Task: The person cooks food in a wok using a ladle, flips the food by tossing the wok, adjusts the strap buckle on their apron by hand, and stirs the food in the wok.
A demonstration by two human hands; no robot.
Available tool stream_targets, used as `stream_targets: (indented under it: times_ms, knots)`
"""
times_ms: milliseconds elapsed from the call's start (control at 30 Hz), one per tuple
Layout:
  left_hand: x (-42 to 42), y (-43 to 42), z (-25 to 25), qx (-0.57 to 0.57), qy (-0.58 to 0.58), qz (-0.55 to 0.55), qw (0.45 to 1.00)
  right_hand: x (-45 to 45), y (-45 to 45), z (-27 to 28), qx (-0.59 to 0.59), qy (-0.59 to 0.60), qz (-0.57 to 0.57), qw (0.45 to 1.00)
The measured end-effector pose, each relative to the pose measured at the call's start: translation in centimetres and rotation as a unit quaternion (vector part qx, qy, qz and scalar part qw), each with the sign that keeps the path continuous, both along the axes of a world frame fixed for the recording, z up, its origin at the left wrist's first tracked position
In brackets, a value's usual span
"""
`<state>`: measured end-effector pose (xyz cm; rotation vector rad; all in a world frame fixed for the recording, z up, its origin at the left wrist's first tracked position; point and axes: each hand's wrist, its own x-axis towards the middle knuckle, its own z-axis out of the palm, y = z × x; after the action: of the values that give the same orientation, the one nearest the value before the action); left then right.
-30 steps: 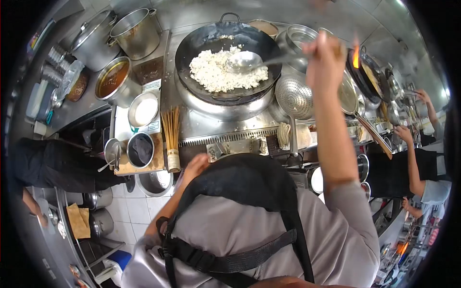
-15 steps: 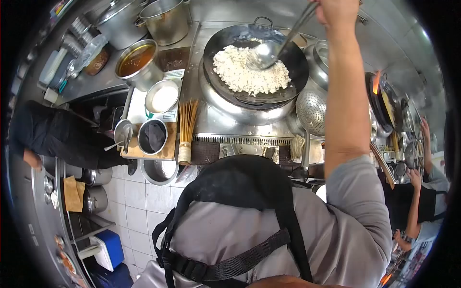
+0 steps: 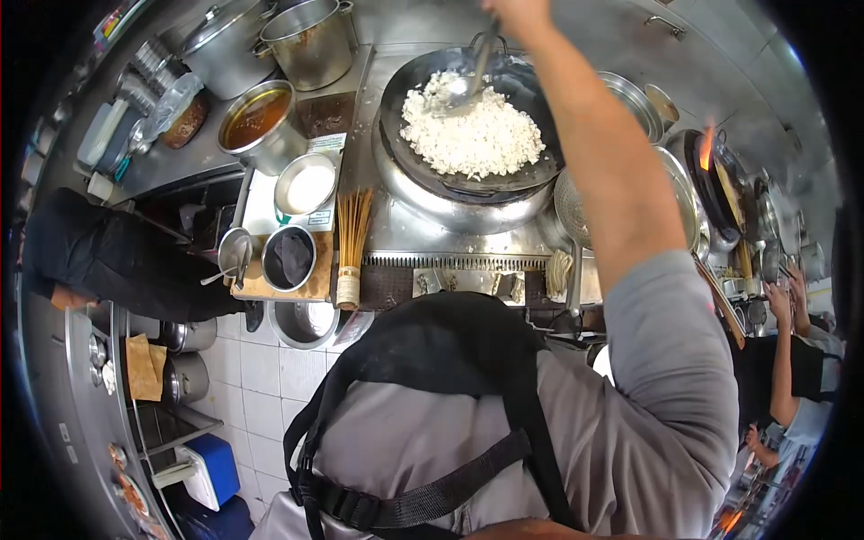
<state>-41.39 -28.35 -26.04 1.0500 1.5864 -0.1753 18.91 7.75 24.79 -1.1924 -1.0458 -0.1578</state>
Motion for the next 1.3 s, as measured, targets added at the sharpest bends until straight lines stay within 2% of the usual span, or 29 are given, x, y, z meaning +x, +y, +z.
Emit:
stream_targets:
  times_ms: [33, 67, 133, 167, 200, 267, 333, 367, 433, 467, 500, 567, 600, 633, 700, 733, 767, 833, 867, 900, 933, 967, 1067, 1167, 1233, 1300]
  knots:
    - [-0.4, -0.1, -0.2, -0.003, 0.005, -0.004, 1.0, 0.9, -2.3, 1.8, -0.12, 0.119, 0.014, 0.986]
    - [-0.7, 0.1, -0.2, -0.003, 0.01, -0.007, 1.0, 3.4, -5.5, 3.3, -0.063, 0.207, 0.209, 0.954]
    - [-1.1, 0.5, -0.4, -0.006, 0.017, -0.017, 1.0, 4.1, -8.1, 2.7, -0.015, 0.221, 0.198, 0.955]
    - [-1.4, 0.7, -0.5, -0.006, 0.021, -0.025, 0.999, 3.5, -7.9, 1.0, -0.023, 0.146, -0.008, 0.989]
    - [-1.7, 1.0, -0.6, -0.005, 0.029, -0.04, 0.999, 4.6, -8.3, -0.2, -0.03, 0.15, -0.011, 0.988]
    - [-1.8, 2.5, -0.5, 0.005, 0.043, -0.081, 0.996, 8.5, -9.4, 0.1, 0.033, 0.208, 0.057, 0.976]
    - [-1.4, 5.4, -0.1, 0.029, 0.067, -0.155, 0.985, 9.9, -13.2, 1.9, 0.083, 0.2, 0.045, 0.975]
    - [-1.1, 7.4, 0.5, 0.065, 0.086, -0.221, 0.969, 9.0, -15.6, 2.5, 0.103, 0.183, 0.032, 0.977]
    - [0.4, 12.3, 2.0, 0.171, 0.118, -0.356, 0.911, 10.6, -15.4, -0.8, 0.086, 0.183, 0.07, 0.977]
    - [2.5, 15.0, 4.3, 0.235, 0.093, -0.38, 0.89, 11.1, -16.0, -2.6, 0.072, 0.185, 0.104, 0.975]
    - [5.4, 17.4, 7.6, 0.302, 0.055, -0.393, 0.867, 11.4, -16.6, -1.8, 0.074, 0.183, 0.102, 0.975]
    - [11.8, 20.2, 16.0, 0.412, -0.123, -0.36, 0.828, 10.9, -18.3, 0.6, 0.086, 0.204, 0.108, 0.969]
    - [16.6, 20.1, 21.6, 0.412, -0.104, -0.331, 0.842, 10.9, -19.8, 1.3, 0.088, 0.173, 0.15, 0.969]
    - [19.6, 20.8, 24.8, 0.441, -0.126, -0.345, 0.819, 8.1, -19.8, 0.9, 0.085, 0.173, 0.152, 0.969]
    - [25.5, 21.8, 27.6, 0.618, -0.238, -0.326, 0.675, 0.9, -18.4, -0.5, 0.061, 0.276, 0.006, 0.959]
    - [28.5, 22.1, 29.2, 0.666, -0.266, -0.318, 0.62, 0.4, -18.8, -0.6, 0.064, 0.278, -0.001, 0.958]
    - [31.5, 22.3, 30.4, 0.715, -0.292, -0.3, 0.56, 0.2, -18.8, -0.2, 0.084, 0.262, 0.039, 0.96]
    - [36.4, 23.6, 30.1, 0.765, -0.306, -0.308, 0.475, -0.4, -17.9, 1.0, 0.118, 0.226, 0.128, 0.958]
    - [38.0, 24.3, 29.5, 0.767, -0.304, -0.303, 0.477, -2.6, -18.6, 1.4, 0.119, 0.209, 0.15, 0.959]
    - [39.4, 24.9, 28.6, 0.728, -0.269, -0.353, 0.523, -3.2, -16.8, 0.1, 0.115, 0.21, 0.154, 0.959]
    - [39.9, 25.2, 27.6, 0.68, -0.234, -0.405, 0.564, -3.4, -14.8, -2.3, 0.052, 0.177, 0.143, 0.972]
    - [39.8, 25.4, 26.9, 0.676, -0.234, -0.413, 0.563, -4.6, -14.2, -3.0, -0.007, 0.146, 0.125, 0.981]
    - [40.3, 26.7, 26.2, 0.677, -0.304, -0.391, 0.545, -5.3, -14.7, -0.5, 0.016, 0.144, 0.135, 0.98]
    - [40.2, 26.8, 26.8, 0.659, -0.276, -0.413, 0.565, -7.9, -14.5, 2.7, 0.043, 0.145, 0.168, 0.974]
    - [40.2, 26.8, 26.6, 0.651, -0.262, -0.425, 0.572, -5.5, -7.7, -4.0, 0.072, -0.003, 0.204, 0.976]
    - [40.5, 27.1, 27.0, 0.649, -0.251, -0.437, 0.57, -4.5, -5.3, -2.8, 0.035, -0.067, 0.134, 0.988]
